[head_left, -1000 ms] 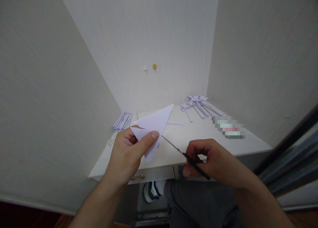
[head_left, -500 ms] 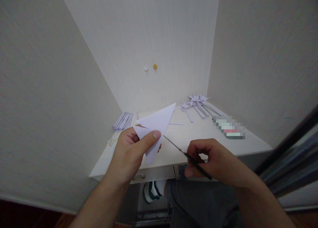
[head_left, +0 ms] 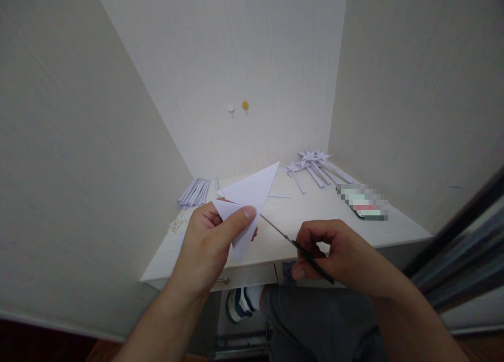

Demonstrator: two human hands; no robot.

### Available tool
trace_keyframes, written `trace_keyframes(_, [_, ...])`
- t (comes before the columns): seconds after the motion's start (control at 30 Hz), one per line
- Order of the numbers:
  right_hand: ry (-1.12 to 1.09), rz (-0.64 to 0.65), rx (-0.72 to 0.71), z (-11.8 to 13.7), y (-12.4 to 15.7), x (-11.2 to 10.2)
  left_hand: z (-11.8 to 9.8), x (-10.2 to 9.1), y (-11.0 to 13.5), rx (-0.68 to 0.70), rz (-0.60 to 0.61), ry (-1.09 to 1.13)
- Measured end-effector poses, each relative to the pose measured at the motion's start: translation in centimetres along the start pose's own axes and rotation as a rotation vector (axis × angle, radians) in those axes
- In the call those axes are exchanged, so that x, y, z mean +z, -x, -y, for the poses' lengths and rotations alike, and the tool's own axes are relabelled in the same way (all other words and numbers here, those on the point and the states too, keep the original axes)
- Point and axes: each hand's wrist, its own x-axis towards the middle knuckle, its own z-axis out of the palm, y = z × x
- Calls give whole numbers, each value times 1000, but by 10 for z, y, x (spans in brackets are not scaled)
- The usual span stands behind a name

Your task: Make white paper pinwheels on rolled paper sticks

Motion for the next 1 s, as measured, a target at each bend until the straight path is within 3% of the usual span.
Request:
trace_keyframes(0.23, [26, -43, -18, -1, -1, 0, 1, 0, 1, 1, -75, -16])
trace_keyframes(0.63, [-61, 159, 67, 2, 4, -7, -15, -5, 2, -129, 106, -89])
trace_keyframes(1.0, [-43, 169, 90, -1, 5, -8, -26, -5, 1, -160, 185, -83])
